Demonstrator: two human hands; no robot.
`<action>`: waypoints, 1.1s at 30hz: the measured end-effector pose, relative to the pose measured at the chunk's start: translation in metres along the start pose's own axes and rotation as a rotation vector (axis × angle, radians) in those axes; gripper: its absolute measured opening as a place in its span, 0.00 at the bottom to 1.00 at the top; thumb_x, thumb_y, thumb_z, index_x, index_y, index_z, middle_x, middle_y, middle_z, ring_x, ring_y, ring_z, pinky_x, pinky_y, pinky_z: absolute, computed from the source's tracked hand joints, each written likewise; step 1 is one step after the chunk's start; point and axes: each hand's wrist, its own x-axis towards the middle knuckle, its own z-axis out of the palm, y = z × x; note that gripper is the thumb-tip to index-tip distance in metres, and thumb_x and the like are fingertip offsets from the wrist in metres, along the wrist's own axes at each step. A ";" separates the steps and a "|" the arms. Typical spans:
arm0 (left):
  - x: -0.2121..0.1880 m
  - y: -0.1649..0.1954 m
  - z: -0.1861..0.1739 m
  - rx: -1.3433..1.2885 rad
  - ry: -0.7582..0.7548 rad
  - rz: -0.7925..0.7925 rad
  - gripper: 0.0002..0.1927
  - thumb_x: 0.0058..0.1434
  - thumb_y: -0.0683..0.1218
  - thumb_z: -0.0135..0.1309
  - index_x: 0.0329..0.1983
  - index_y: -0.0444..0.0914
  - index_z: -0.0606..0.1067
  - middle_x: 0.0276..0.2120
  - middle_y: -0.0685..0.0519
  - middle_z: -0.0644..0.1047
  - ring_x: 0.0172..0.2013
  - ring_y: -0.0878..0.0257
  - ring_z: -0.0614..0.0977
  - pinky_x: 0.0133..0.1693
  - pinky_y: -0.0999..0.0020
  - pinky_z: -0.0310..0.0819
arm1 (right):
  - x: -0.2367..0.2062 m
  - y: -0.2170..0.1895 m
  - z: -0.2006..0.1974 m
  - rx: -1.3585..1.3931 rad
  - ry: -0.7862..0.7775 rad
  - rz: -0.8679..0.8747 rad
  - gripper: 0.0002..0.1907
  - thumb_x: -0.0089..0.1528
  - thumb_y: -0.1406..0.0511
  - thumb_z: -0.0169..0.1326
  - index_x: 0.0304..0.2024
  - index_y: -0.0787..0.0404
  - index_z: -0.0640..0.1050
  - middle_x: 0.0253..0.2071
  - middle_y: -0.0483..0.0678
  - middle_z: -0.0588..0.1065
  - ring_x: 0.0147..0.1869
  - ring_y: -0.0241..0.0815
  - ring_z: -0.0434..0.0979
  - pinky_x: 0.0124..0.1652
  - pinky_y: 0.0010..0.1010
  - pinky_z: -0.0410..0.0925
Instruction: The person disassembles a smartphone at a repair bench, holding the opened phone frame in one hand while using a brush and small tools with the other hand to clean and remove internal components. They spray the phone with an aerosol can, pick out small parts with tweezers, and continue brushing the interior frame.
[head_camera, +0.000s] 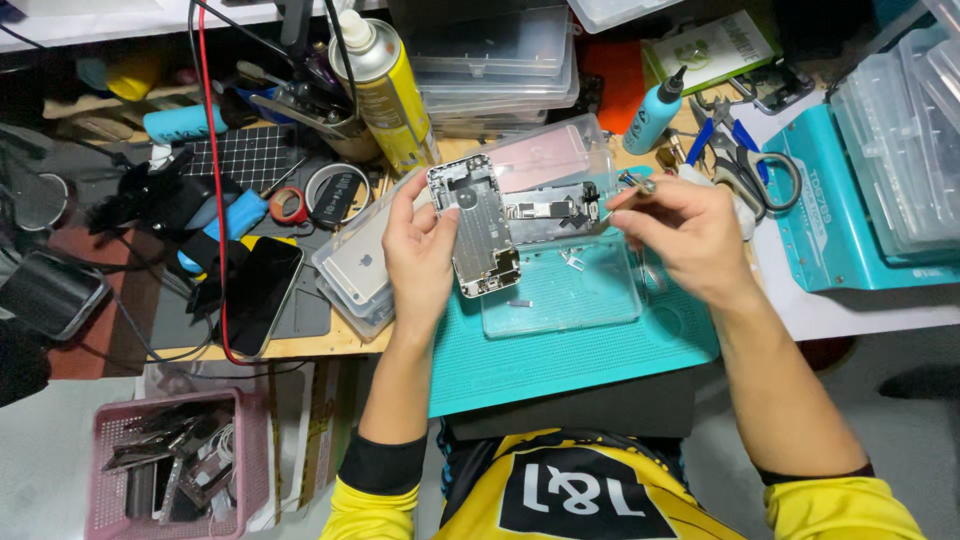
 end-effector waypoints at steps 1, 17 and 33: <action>-0.003 0.000 -0.001 -0.003 0.004 -0.009 0.27 0.69 0.32 0.47 0.71 0.30 0.58 0.51 0.41 0.80 0.50 0.62 0.83 0.51 0.71 0.78 | -0.001 0.001 0.005 -0.074 -0.018 -0.115 0.06 0.63 0.74 0.57 0.42 0.71 0.80 0.36 0.47 0.75 0.35 0.33 0.76 0.35 0.24 0.69; -0.036 0.017 -0.056 -0.035 0.128 0.091 0.27 0.69 0.32 0.48 0.71 0.28 0.59 0.52 0.41 0.80 0.51 0.63 0.82 0.54 0.70 0.76 | 0.047 0.007 0.100 -0.440 -0.109 -0.346 0.06 0.72 0.69 0.46 0.48 0.67 0.68 0.35 0.56 0.76 0.37 0.51 0.79 0.37 0.40 0.71; -0.047 0.034 -0.095 -0.025 0.232 0.091 0.26 0.69 0.32 0.48 0.70 0.28 0.61 0.52 0.43 0.80 0.51 0.63 0.82 0.55 0.70 0.74 | 0.171 -0.015 0.198 -0.541 0.297 -0.499 0.32 0.55 0.54 0.77 0.48 0.66 0.75 0.42 0.57 0.81 0.47 0.55 0.83 0.47 0.39 0.73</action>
